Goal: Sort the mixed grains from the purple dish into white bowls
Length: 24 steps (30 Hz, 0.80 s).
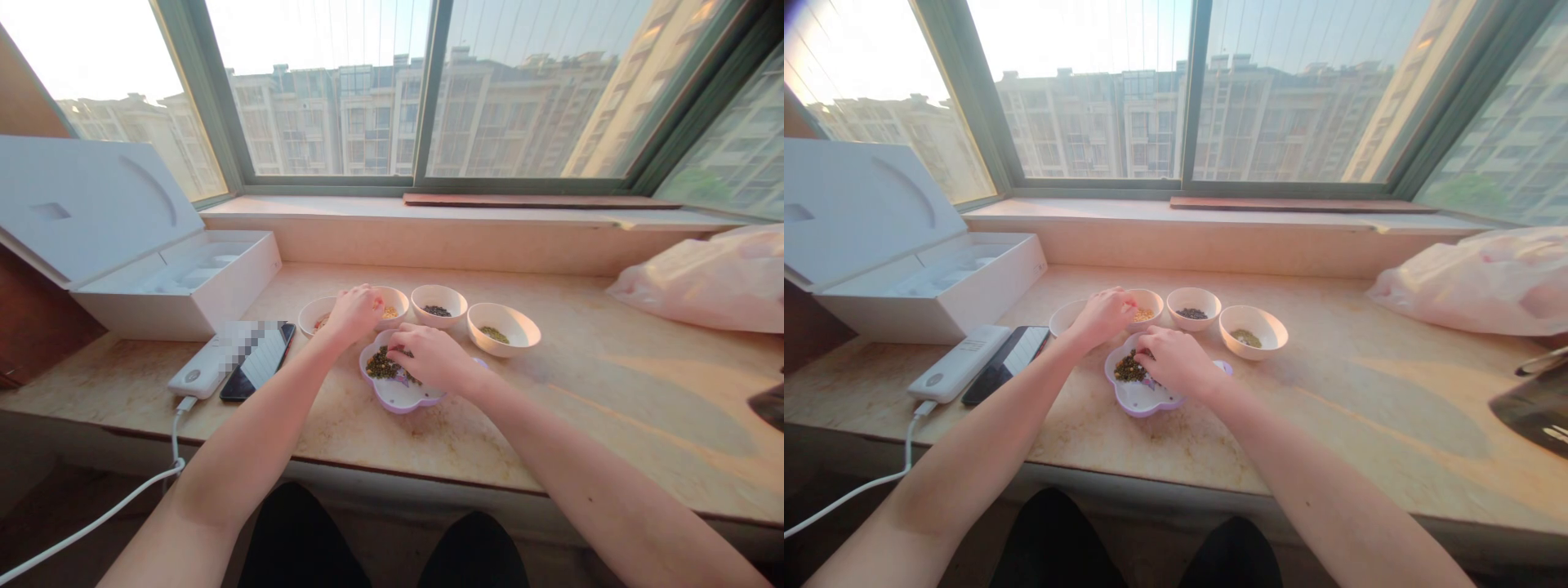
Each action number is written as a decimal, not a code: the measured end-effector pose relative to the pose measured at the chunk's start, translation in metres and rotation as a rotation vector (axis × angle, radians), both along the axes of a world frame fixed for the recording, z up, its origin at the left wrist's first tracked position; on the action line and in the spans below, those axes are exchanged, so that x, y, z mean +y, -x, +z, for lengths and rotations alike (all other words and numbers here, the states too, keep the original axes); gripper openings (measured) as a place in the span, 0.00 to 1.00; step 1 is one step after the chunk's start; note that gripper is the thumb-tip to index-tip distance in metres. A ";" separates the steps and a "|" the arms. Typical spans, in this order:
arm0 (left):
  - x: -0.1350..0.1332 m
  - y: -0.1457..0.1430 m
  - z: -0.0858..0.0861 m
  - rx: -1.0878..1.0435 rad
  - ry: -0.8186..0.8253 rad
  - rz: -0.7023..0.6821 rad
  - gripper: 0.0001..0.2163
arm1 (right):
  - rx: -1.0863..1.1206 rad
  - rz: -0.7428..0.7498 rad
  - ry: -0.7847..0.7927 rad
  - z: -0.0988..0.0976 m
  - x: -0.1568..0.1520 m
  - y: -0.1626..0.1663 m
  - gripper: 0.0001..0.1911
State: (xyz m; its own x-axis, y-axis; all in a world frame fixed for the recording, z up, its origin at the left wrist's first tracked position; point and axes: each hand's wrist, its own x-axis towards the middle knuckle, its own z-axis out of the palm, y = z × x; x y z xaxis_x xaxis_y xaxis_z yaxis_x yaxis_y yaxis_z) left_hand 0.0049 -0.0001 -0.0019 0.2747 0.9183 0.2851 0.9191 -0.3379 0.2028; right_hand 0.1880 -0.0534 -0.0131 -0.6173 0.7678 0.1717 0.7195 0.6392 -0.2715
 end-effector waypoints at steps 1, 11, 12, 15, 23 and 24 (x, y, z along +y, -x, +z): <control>-0.001 0.000 0.001 -0.014 -0.019 -0.011 0.15 | 0.048 -0.018 -0.002 0.004 0.001 -0.003 0.12; -0.036 -0.012 0.014 0.052 0.097 -0.422 0.15 | 0.234 -0.608 -0.114 0.031 0.039 -0.091 0.12; -0.038 -0.013 0.012 0.086 0.138 -0.446 0.15 | 0.210 -0.649 -0.111 0.031 0.044 -0.099 0.11; -0.042 -0.015 0.007 0.184 0.220 -0.470 0.15 | 0.146 -0.704 -0.097 0.029 0.052 -0.118 0.11; -0.042 -0.016 -0.002 0.171 0.261 -0.476 0.14 | -0.019 -0.851 0.071 0.024 0.057 -0.134 0.09; -0.042 -0.017 -0.002 0.191 0.266 -0.474 0.15 | -0.036 -0.859 0.086 0.024 0.057 -0.135 0.09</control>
